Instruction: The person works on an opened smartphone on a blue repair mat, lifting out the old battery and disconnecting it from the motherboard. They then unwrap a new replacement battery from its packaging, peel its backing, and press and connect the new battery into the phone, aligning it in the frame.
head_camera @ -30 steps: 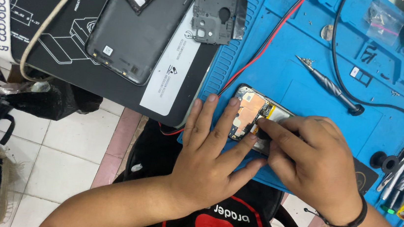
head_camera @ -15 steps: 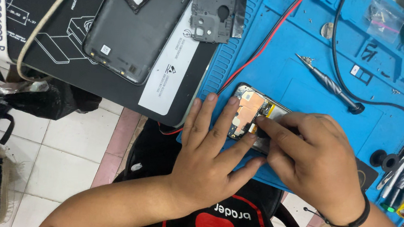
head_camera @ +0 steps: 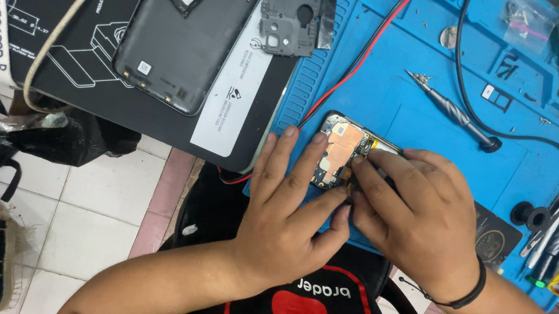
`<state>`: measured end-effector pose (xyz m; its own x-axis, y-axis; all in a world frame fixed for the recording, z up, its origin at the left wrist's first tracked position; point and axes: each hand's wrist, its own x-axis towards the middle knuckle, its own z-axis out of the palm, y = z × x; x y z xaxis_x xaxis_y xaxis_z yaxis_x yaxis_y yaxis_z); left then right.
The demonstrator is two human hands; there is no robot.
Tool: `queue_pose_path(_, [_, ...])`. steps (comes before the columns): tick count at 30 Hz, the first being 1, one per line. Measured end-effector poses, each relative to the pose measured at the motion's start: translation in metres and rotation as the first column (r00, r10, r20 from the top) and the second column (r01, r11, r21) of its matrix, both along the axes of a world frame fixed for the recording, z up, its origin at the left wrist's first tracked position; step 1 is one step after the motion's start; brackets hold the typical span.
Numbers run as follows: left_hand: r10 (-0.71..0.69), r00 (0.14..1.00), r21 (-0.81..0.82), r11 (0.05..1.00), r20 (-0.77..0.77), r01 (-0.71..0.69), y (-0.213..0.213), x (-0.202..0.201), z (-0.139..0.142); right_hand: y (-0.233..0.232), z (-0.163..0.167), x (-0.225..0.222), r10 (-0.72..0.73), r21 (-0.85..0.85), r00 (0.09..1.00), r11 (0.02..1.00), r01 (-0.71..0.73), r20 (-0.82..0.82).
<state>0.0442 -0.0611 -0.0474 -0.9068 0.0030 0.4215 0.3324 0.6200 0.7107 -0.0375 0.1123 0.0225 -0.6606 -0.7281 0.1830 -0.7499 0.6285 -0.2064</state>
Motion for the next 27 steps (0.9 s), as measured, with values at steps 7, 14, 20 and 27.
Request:
queue_pose_path(7, [-0.029, 0.999, 0.124, 0.992, 0.044, 0.023, -0.012, -0.003, 0.029, -0.005, -0.007, 0.009, -0.077, -0.075, 0.996, 0.994, 0.081, 0.05])
queue_pose_path(14, [-0.017, 0.995, 0.071, 0.997, 0.095, 0.01, -0.033, -0.031, 0.051, -0.003, -0.003, 0.008, -0.027, -0.111, 0.999, 0.993, 0.032, 0.046])
queue_pose_path(20, [-0.058, 0.98, -0.041, 0.997, 0.192, 0.067, -0.035, -0.079, 0.05, 0.0, -0.001, 0.008, -0.036, -0.146, 0.996, 0.988, 0.047, 0.079])
queue_pose_path(27, [-0.141, 0.969, -0.074, 0.985, 0.203, 0.158, -0.04, -0.088, 0.051, 0.001, -0.002, 0.009, -0.041, -0.058, 0.999, 0.997, 0.041, 0.008])
